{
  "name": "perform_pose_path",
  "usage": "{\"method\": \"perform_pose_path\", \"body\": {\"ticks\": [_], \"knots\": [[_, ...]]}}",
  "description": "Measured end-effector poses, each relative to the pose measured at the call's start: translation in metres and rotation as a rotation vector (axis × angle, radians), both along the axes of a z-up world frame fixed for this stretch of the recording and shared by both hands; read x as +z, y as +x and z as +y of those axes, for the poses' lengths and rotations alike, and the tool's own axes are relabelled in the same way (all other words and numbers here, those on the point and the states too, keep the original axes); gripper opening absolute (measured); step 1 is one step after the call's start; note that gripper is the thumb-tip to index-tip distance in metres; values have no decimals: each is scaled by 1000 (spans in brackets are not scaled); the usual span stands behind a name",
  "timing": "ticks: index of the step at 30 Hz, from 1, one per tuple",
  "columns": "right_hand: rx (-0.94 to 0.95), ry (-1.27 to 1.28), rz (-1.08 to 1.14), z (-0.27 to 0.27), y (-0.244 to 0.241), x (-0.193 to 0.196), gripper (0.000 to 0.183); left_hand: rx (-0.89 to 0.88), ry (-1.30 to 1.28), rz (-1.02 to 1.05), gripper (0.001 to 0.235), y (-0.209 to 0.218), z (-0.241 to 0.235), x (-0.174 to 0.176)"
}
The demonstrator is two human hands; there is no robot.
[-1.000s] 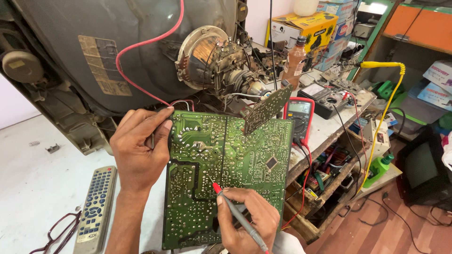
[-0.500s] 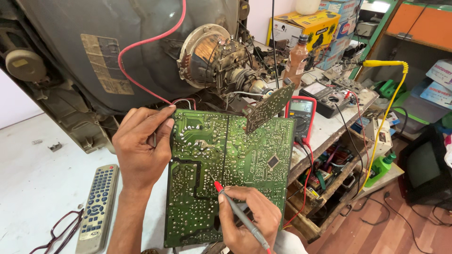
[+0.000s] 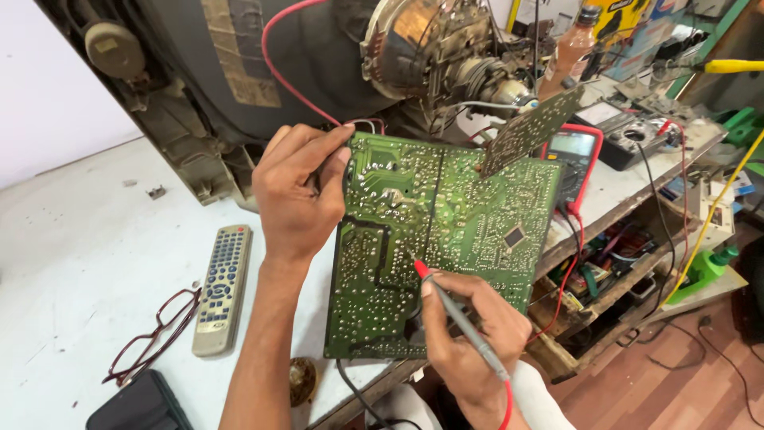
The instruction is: The person uses a multimeter probe to test points on a green circuit board, then switches to a soldering iron to reflow solder joints on the same board.
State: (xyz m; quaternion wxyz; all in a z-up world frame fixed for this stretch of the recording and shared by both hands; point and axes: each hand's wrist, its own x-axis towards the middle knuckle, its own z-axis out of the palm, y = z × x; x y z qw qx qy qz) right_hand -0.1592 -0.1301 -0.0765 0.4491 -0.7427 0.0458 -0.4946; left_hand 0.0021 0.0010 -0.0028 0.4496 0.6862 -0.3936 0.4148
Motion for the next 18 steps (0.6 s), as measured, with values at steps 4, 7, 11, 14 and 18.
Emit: {"method": "perform_pose_path", "body": {"ticks": [4,7,11,14,18], "knots": [[10,-6,-46,3,-3,-4,8,7,0,9,26,0,1,-1],[46,15,-28,3,-4,-6,8,2,-1,9,26,0,0,-1],[62,4,-18,3,-4,-6,8,-2,-5,21,26,0,1,-2],[64,4,-11,3,-4,-7,8,-1,-4,17,26,1,1,-2],[71,9,-15,3,-3,-7,8,-4,-3,10,26,1,1,-2]]}}
